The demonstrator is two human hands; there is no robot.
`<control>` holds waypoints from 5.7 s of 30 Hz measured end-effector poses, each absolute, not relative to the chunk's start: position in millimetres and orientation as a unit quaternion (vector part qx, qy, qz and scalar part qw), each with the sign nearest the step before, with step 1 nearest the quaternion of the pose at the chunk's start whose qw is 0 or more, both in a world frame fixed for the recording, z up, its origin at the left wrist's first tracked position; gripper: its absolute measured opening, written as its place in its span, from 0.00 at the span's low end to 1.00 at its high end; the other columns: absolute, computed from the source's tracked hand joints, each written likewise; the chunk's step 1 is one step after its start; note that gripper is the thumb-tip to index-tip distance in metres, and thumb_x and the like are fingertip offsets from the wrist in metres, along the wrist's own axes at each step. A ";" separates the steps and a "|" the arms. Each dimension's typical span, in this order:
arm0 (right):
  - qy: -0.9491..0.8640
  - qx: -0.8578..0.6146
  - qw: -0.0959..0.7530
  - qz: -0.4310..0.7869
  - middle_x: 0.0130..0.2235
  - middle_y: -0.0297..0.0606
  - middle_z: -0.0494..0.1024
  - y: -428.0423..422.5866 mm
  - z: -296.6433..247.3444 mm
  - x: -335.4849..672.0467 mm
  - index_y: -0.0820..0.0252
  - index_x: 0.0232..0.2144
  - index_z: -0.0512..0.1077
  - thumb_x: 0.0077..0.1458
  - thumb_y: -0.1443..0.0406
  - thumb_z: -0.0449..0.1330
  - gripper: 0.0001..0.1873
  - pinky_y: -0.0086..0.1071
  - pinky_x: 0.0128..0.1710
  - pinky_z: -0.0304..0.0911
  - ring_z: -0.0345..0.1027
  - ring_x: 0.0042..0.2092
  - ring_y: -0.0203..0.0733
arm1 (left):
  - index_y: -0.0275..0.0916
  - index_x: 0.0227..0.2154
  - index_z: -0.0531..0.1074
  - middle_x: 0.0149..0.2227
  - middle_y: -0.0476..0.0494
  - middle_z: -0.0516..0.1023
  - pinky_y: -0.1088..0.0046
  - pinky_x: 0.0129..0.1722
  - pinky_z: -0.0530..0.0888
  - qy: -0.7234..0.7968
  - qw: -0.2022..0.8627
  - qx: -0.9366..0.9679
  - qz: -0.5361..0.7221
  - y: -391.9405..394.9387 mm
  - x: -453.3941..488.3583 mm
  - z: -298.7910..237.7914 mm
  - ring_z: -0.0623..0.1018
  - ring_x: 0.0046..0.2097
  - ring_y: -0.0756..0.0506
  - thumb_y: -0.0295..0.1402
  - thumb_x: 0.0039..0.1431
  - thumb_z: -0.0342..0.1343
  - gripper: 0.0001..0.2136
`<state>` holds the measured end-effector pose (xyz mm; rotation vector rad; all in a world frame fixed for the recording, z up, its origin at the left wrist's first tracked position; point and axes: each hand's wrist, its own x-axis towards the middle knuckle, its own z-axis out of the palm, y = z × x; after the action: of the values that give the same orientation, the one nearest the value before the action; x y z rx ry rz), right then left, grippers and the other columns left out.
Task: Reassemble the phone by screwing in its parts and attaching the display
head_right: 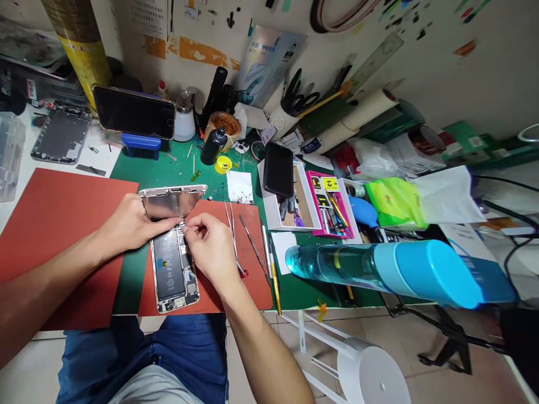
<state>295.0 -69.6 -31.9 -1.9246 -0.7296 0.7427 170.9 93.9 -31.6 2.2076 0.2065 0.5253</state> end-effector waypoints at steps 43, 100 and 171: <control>-0.220 -0.734 0.522 0.375 0.29 0.32 0.76 -71.2 -29.9 292.1 0.59 0.35 0.81 0.47 0.55 0.72 0.16 0.31 0.29 0.59 0.63 0.28 0.35 | 0.38 0.27 0.83 0.25 0.49 0.79 0.69 0.30 0.65 0.093 0.433 0.877 0.186 99.5 170.5 -38.2 0.72 0.28 0.49 0.36 0.68 0.62 0.14; -0.294 -0.773 0.459 0.324 0.26 0.30 0.74 -69.7 -31.2 298.7 0.55 0.30 0.76 0.50 0.56 0.68 0.11 0.33 0.25 0.63 0.69 0.24 0.38 | 0.41 0.43 0.85 0.39 0.43 0.88 0.69 0.42 0.79 0.038 0.346 0.916 0.200 91.8 166.1 -26.0 0.86 0.42 0.42 0.34 0.70 0.59 0.09; -0.266 -0.745 0.480 0.378 0.24 0.26 0.70 -66.2 -21.1 300.3 0.55 0.26 0.70 0.45 0.58 0.72 0.14 0.32 0.25 0.57 0.61 0.23 0.33 | 0.41 0.44 0.86 0.43 0.43 0.86 0.70 0.38 0.73 0.073 0.360 0.915 0.166 86.8 169.3 -36.6 0.83 0.41 0.44 0.31 0.70 0.62 0.07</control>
<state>300.3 -66.2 -21.1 -1.8182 -0.6484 0.9232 169.3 86.8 -36.6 2.3599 0.1872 0.4277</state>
